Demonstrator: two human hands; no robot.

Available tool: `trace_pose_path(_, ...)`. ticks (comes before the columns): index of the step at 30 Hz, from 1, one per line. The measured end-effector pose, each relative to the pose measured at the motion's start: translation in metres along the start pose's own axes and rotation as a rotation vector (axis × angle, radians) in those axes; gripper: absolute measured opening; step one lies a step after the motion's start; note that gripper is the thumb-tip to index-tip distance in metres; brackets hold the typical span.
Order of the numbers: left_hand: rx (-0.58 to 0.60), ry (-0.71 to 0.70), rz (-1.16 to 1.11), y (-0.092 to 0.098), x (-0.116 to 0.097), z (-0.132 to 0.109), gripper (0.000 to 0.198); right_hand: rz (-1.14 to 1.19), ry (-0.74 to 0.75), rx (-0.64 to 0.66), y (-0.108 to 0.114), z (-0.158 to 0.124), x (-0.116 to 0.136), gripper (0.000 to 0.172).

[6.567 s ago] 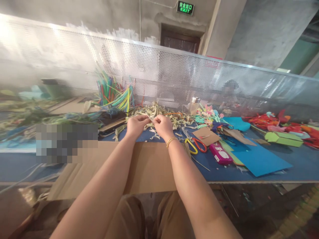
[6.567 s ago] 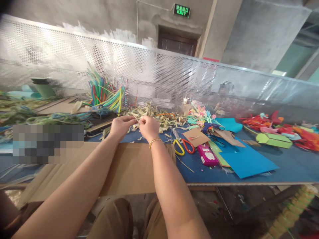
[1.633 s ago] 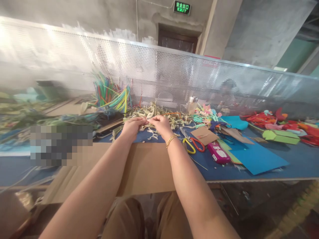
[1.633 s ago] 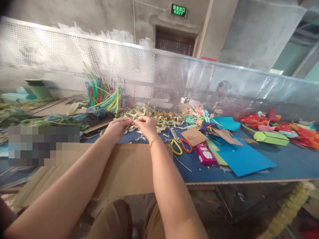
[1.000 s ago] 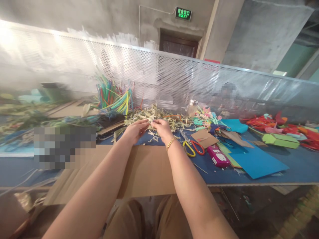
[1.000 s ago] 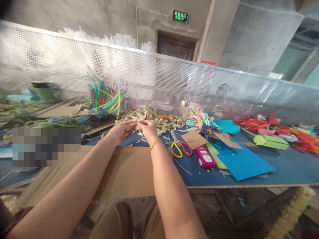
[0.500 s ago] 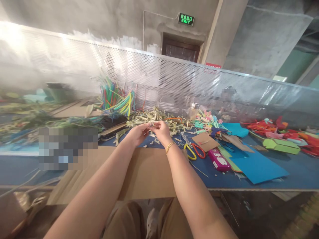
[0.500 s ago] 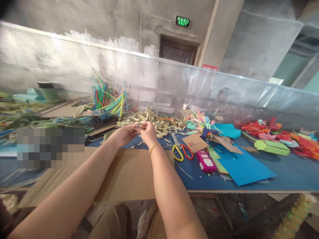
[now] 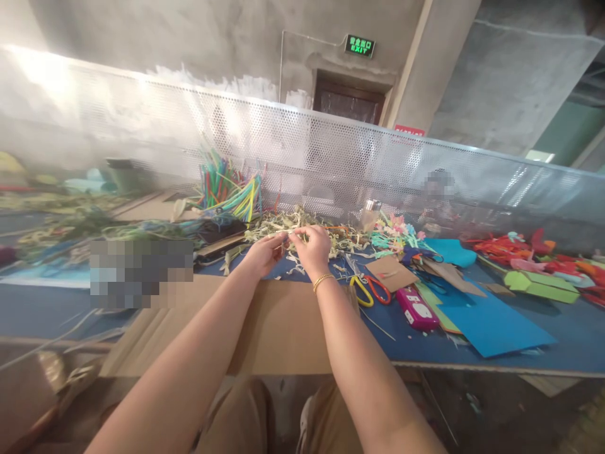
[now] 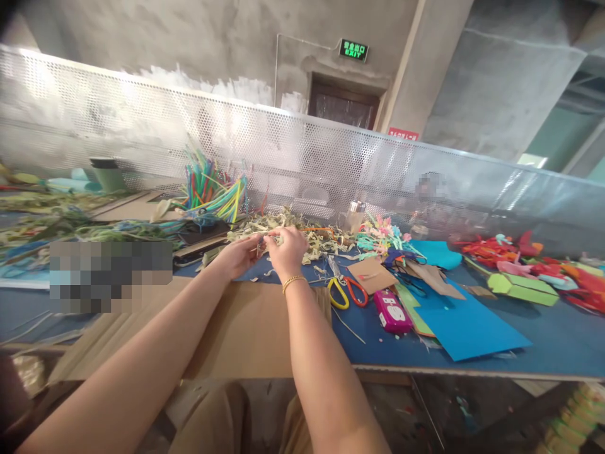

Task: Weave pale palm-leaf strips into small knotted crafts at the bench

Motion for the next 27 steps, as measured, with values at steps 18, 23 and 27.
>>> trace_pose_path(18,0.074,-0.05,0.043,-0.003,0.007,0.006,0.026,0.409,-0.314,0.103,-0.026,0.0,-0.022,0.017)
trace_pose_path(23,0.028,-0.152,0.174,-0.002,0.005,0.007,0.026,0.699,-0.452,0.148,-0.033,-0.002,-0.021,0.017)
trace_pose_path(27,-0.017,-0.256,0.275,-0.002,0.001,0.006,0.03,0.802,-0.499,0.139,-0.034,-0.001,-0.02,0.017)
Point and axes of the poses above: each hand's wrist, its own z-axis towards the middle knuckle, its own y-axis out of the back of the hand, x = y × z, the point moved 4 cm from there along z, towards the middle knuckle, and after that the axes turned 2 degrees about -x, right-handed, at the moved point
